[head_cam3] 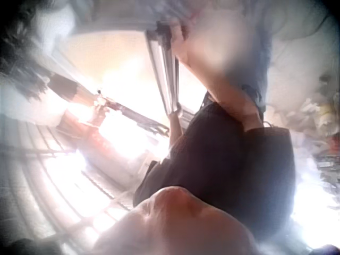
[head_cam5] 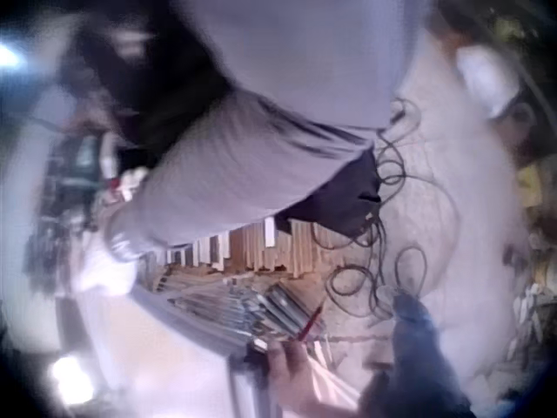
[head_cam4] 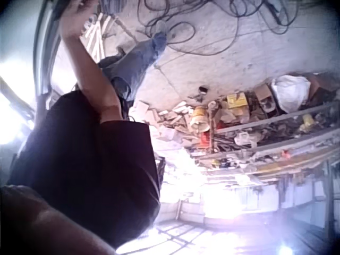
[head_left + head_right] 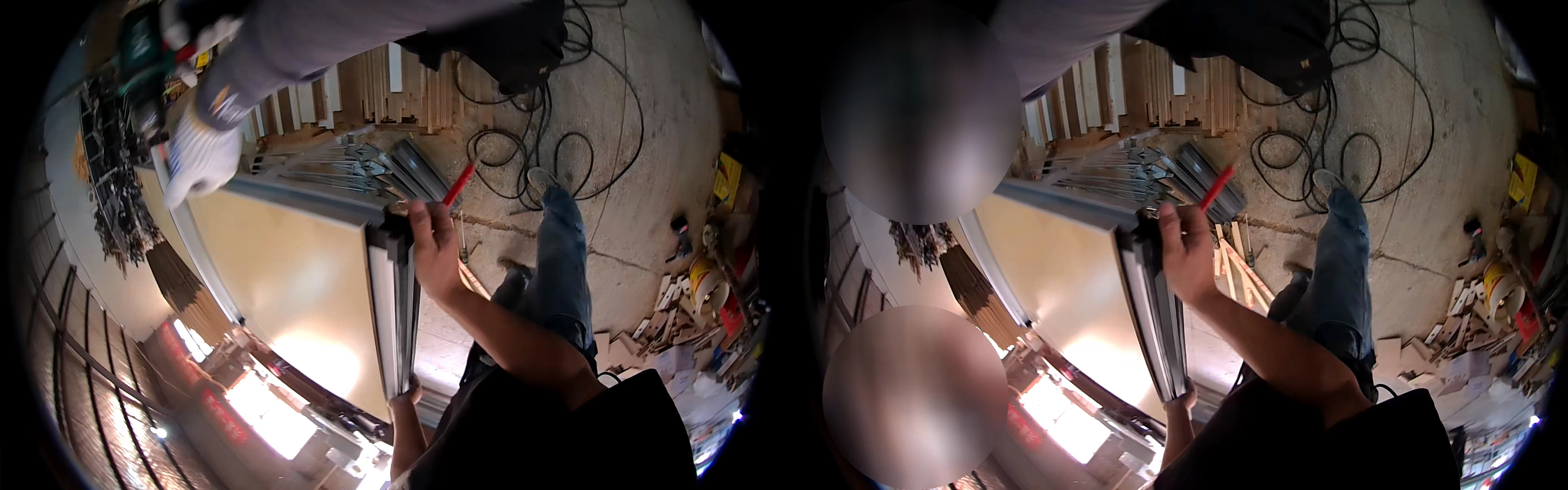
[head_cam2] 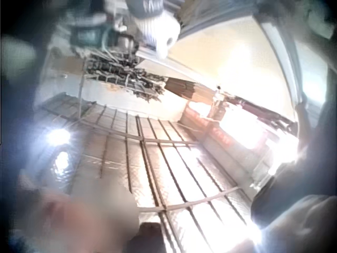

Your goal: The person assembles a large panel by attaching metal profiles to its edges. They use a cordless drill to secure the profiles and a red marker to mark positions on the panel. Another person assists by holding the panel and using a drill on the opposite side.

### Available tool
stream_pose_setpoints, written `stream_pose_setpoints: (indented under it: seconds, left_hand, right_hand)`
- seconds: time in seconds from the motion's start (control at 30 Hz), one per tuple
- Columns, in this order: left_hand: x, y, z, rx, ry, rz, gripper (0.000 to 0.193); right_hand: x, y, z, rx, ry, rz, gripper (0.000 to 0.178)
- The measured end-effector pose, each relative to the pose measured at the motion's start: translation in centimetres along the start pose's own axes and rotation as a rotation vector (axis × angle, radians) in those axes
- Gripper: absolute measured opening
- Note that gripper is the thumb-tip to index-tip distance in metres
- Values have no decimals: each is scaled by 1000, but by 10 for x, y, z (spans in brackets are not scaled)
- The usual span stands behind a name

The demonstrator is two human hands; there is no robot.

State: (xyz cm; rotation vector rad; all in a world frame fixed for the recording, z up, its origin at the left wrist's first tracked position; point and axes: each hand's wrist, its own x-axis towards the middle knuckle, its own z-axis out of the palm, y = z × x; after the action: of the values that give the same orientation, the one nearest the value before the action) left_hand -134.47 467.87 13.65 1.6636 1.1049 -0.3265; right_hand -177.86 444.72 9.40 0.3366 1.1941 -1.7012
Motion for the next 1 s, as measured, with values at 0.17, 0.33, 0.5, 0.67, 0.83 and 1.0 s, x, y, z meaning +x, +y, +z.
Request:
stream_pose_setpoints:
  seconds: [0.17, 0.33, 0.5, 0.67, 0.83, 1.0]
  left_hand:
    - [16, -6, -10, 111, -320, 35, 57]
    - [79, 5, -30, -18, -684, 162, 78]
    - [112, 52, -58, -418, -801, 134, 80]
    - [152, 59, -70, -462, -1040, 173, 69]
    - [69, 53, -76, -435, -1033, 183, 69]
    - [84, 51, -72, -420, -949, 219, 76]
  right_hand:
    - [-11, -6, -32, -79, -73, 27, 50]
    - [-62, 21, -56, -95, -340, -136, 73]
    - [-103, 48, -56, -371, -355, -27, 74]
    - [-106, 52, -53, -315, -364, 66, 57]
    - [-65, 49, -59, -384, -375, 51, 61]
    - [-52, 71, -61, -471, -241, 2, 61]
